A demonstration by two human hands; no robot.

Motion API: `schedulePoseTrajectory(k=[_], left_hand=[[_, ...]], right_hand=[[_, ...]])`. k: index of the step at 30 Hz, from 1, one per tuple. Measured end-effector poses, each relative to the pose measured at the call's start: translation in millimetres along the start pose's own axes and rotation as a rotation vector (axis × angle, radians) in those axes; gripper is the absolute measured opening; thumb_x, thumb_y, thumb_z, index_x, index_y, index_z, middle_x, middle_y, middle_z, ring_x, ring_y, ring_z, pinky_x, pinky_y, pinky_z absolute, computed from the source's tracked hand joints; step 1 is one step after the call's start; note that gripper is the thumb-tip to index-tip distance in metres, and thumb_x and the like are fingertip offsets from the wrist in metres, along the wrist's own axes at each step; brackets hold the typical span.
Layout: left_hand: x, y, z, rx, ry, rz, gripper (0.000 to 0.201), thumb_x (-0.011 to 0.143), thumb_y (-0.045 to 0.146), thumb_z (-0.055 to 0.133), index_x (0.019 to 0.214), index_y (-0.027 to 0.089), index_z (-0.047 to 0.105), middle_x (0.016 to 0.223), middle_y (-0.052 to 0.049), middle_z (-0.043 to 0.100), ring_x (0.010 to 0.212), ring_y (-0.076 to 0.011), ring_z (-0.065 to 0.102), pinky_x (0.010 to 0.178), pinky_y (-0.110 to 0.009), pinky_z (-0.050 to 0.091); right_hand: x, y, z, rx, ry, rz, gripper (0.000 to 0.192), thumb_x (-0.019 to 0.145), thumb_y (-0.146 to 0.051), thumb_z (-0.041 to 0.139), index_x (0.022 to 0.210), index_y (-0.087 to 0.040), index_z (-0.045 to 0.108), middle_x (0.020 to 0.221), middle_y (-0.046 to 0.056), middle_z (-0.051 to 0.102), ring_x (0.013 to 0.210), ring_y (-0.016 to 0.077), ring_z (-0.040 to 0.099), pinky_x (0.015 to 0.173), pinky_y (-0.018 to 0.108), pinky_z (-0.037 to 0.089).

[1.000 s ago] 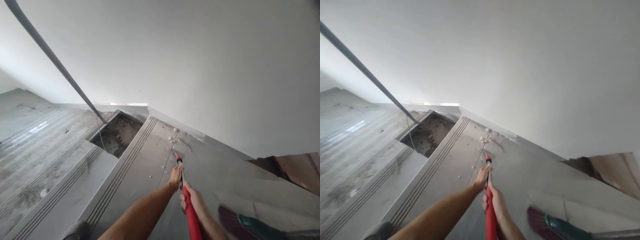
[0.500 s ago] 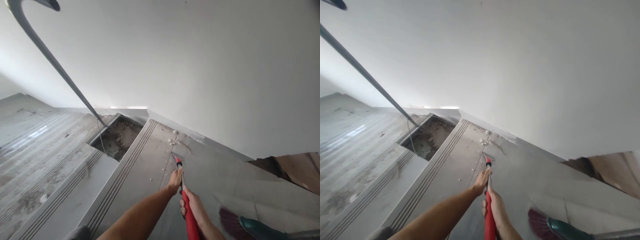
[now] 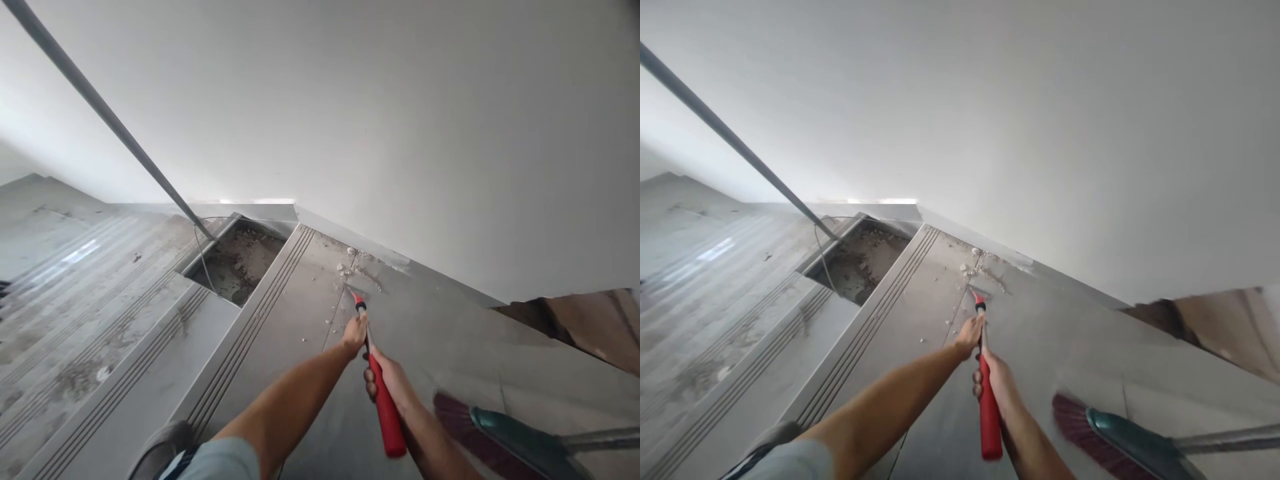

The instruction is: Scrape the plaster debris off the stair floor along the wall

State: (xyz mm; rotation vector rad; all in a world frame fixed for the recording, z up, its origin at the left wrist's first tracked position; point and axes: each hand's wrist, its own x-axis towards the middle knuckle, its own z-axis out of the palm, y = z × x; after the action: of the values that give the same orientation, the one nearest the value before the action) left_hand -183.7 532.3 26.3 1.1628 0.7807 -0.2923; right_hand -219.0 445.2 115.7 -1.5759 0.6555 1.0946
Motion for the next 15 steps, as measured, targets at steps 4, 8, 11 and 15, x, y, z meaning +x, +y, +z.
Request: schedulePoseTrajectory(k=[4, 8, 11, 15], left_hand=[[-35.9, -25.8, 0.6, 0.031, 0.025, -0.038, 0.032, 0.085, 0.032, 0.036, 0.058, 0.017, 0.046, 0.052, 0.002, 0.041, 0.052, -0.0104, 0.037, 0.056, -0.023, 0.031], [-31.4, -23.6, 5.0, 0.003, 0.03, -0.067, 0.031, 0.085, 0.035, 0.034, 0.062, 0.018, 0.044, 0.054, 0.003, 0.04, 0.052, -0.0101, 0.038, 0.057, -0.023, 0.033], [-22.3, -15.4, 11.9, -0.053, -0.008, -0.108, 0.033, 0.085, 0.042, 0.029, 0.065, 0.019, 0.04, 0.053, 0.005, 0.038, 0.046, -0.0087, 0.037, 0.051, -0.023, 0.034], [-69.1, -52.5, 30.4, -0.099, -0.041, -0.177, 0.031, 0.083, 0.046, 0.034, 0.069, 0.019, 0.039, 0.053, 0.005, 0.039, 0.044, -0.0072, 0.038, 0.046, -0.02, 0.034]], right_hand=[[-22.6, 34.8, -8.5, -0.04, 0.018, 0.084, 0.039, 0.076, -0.057, 0.042, 0.08, -0.018, 0.047, 0.042, -0.005, 0.047, 0.028, 0.007, 0.041, 0.03, 0.017, 0.027], [-21.6, 28.0, -14.2, -0.094, 0.001, -0.019, 0.042, 0.073, -0.056, 0.05, 0.085, -0.017, 0.051, 0.042, -0.005, 0.049, 0.029, 0.0067, 0.042, 0.031, 0.016, 0.028], [-17.1, 18.5, -25.0, -0.147, -0.049, -0.071, 0.044, 0.072, -0.056, 0.051, 0.091, -0.016, 0.052, 0.043, -0.005, 0.049, 0.03, 0.0075, 0.044, 0.031, 0.017, 0.03], [-45.4, 58.4, -67.4, -0.238, -0.058, -0.023, 0.045, 0.068, -0.058, 0.054, 0.096, -0.023, 0.055, 0.043, -0.004, 0.051, 0.029, 0.0101, 0.043, 0.028, 0.02, 0.03]])
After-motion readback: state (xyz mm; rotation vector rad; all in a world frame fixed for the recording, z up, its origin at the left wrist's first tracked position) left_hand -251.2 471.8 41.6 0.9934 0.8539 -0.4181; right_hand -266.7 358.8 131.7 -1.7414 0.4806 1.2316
